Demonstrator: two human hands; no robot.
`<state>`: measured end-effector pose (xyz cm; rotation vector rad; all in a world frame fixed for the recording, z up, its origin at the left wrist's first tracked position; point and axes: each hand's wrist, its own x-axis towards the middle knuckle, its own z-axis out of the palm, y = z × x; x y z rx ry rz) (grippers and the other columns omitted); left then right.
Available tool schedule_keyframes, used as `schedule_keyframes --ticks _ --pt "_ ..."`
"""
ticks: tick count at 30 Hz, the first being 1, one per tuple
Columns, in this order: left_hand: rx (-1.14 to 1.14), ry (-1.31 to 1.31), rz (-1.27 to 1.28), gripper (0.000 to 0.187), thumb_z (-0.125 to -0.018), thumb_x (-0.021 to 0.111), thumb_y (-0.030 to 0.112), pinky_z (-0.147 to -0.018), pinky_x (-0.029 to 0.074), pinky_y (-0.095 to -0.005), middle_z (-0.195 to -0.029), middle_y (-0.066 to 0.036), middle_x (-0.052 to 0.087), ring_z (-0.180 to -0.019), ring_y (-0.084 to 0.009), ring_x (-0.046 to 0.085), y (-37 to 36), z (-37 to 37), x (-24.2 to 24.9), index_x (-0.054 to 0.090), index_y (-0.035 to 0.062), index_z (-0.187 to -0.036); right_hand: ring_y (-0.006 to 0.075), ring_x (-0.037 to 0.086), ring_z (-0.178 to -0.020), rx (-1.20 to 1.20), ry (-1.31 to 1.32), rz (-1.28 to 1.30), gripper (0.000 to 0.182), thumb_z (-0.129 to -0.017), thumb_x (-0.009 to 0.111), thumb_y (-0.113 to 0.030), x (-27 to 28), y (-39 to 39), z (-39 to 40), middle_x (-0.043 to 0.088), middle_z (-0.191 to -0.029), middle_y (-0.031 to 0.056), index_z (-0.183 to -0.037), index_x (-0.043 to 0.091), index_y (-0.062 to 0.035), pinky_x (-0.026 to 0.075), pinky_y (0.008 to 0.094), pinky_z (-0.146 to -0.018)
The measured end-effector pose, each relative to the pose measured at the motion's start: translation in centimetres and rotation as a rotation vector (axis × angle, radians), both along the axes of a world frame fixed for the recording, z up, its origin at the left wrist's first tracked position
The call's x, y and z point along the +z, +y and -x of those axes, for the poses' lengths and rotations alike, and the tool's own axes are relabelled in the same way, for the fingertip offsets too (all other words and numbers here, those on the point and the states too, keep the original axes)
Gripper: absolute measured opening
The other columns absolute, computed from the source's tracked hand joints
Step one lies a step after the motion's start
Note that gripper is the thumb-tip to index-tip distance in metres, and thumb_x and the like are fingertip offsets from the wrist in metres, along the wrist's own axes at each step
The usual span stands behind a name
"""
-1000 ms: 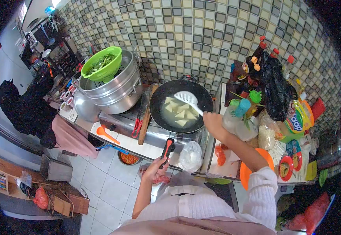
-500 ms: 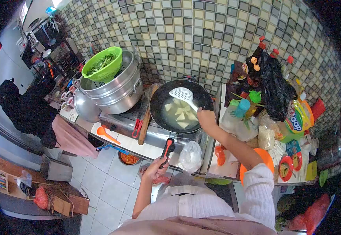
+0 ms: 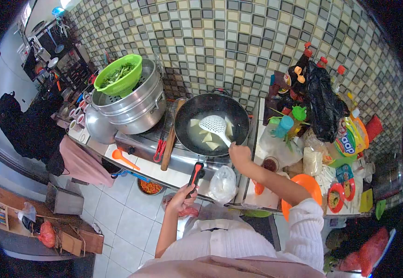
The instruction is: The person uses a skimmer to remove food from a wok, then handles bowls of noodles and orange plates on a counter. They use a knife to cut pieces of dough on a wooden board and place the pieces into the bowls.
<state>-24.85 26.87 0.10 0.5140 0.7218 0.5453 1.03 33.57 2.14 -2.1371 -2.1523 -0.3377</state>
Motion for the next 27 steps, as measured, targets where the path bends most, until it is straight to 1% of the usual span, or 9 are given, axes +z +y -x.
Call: schedule_keyframes --ticks 1,3,7,10,11,15,17,22,27 --pt "0.002 0.013 -0.001 0.023 -0.087 0.045 0.025 -0.033 0.019 -0.0158 -0.061 0.002 0.04 -0.038 -0.0016 0.027 0.0 0.0 0.0 0.044 0.0056 -0.099 0.0219 0.061 -0.054 -0.001 0.0 0.0 0.021 -0.071 0.051 -0.013 0.6 -0.1 -0.3 0.059 -0.062 0.0118 -0.086 0.058 0.0011 0.047 0.0324 -0.043" --pt "0.003 0.018 0.0 0.023 -0.087 0.045 0.025 -0.033 0.019 -0.0158 -0.061 0.002 0.04 -0.038 -0.0017 0.027 0.0 0.0 0.0 0.044 0.0057 -0.099 0.0211 0.06 -0.051 0.093 0.006 -0.051 0.011 -0.072 0.05 -0.01 1.9 0.0 -1.3 0.059 -0.057 0.0066 -0.078 0.057 -0.005 0.046 0.0335 -0.042" --pt "0.022 0.024 0.007 0.025 -0.085 0.048 0.027 -0.031 0.02 -0.0153 -0.061 0.002 0.039 -0.038 -0.0014 0.028 -0.1 -0.1 0.3 0.046 0.0043 -0.097 0.0248 0.061 -0.055 0.022 0.006 -0.091 0.005 -0.072 0.05 -0.007 5.0 0.1 -2.2 0.059 -0.061 0.0099 -0.072 0.055 -0.0052 0.048 0.0329 -0.044" --pt "0.024 0.016 0.004 0.025 -0.086 0.047 0.026 -0.031 0.02 -0.0156 -0.062 0.002 0.04 -0.038 -0.0016 0.028 -0.1 -0.1 0.2 0.046 0.0041 -0.097 0.0259 0.061 -0.055 -0.044 -0.004 -0.115 0.004 -0.071 0.051 -0.006 4.9 0.7 -3.3 0.059 -0.061 0.0112 -0.071 0.055 -0.0047 0.048 0.0324 -0.044" --pt "0.025 0.018 0.002 0.025 -0.086 0.047 0.026 -0.031 0.02 -0.0156 -0.062 0.002 0.04 -0.038 -0.0016 0.028 -0.1 0.0 0.2 0.046 0.0041 -0.097 0.0263 0.062 -0.06 -0.09 0.045 -0.022 0.009 -0.072 0.05 -0.005 4.8 0.7 -3.6 0.061 -0.069 0.0113 -0.074 0.059 -0.0047 0.05 0.0362 -0.05" --pt "0.024 0.007 -0.01 0.025 -0.086 0.047 0.026 -0.031 0.02 -0.0159 -0.062 0.001 0.041 -0.037 -0.0018 0.028 0.0 0.0 -0.2 0.046 0.0035 -0.097 0.0268 0.062 -0.063 -0.055 0.061 0.017 0.01 -0.072 0.05 -0.005 4.5 -1.0 -3.6 0.061 -0.069 0.0112 -0.074 0.059 -0.0053 0.049 0.0374 -0.051" --pt "0.025 -0.002 -0.012 0.025 -0.086 0.048 0.026 -0.031 0.02 -0.0159 -0.062 0.001 0.041 -0.037 -0.0018 0.028 0.0 0.0 -0.3 0.046 0.0033 -0.097 0.0274 0.062 -0.064 -0.011 0.056 0.167 0.01 -0.072 0.049 -0.006 4.2 -1.6 -3.5 0.061 -0.07 0.011 -0.075 0.059 -0.0055 0.049 0.0382 -0.052" --pt "0.004 0.021 -0.004 0.022 -0.087 0.045 0.025 -0.031 0.017 -0.0161 -0.06 0.002 0.04 -0.037 -0.002 0.026 0.1 0.0 -0.1 0.045 0.0063 -0.098 0.0289 0.061 -0.062 -0.036 0.101 0.151 0.01 -0.072 0.051 -0.007 6.2 -2.7 -3.5 0.06 -0.068 0.0116 -0.078 0.058 -0.006 0.049 0.0393 -0.051" --pt "0.014 0.037 0.032 0.023 -0.086 0.047 0.023 -0.033 0.021 -0.016 -0.06 0.001 0.039 -0.037 -0.0027 0.027 0.1 -0.1 0.5 0.045 0.0054 -0.1 0.027 0.062 -0.063 -0.167 0.068 0.115 0.014 -0.075 0.047 -0.009 6.2 -2.4 -4.4 0.061 -0.068 0.0111 -0.077 0.061 -0.0062 0.049 0.0373 -0.052"
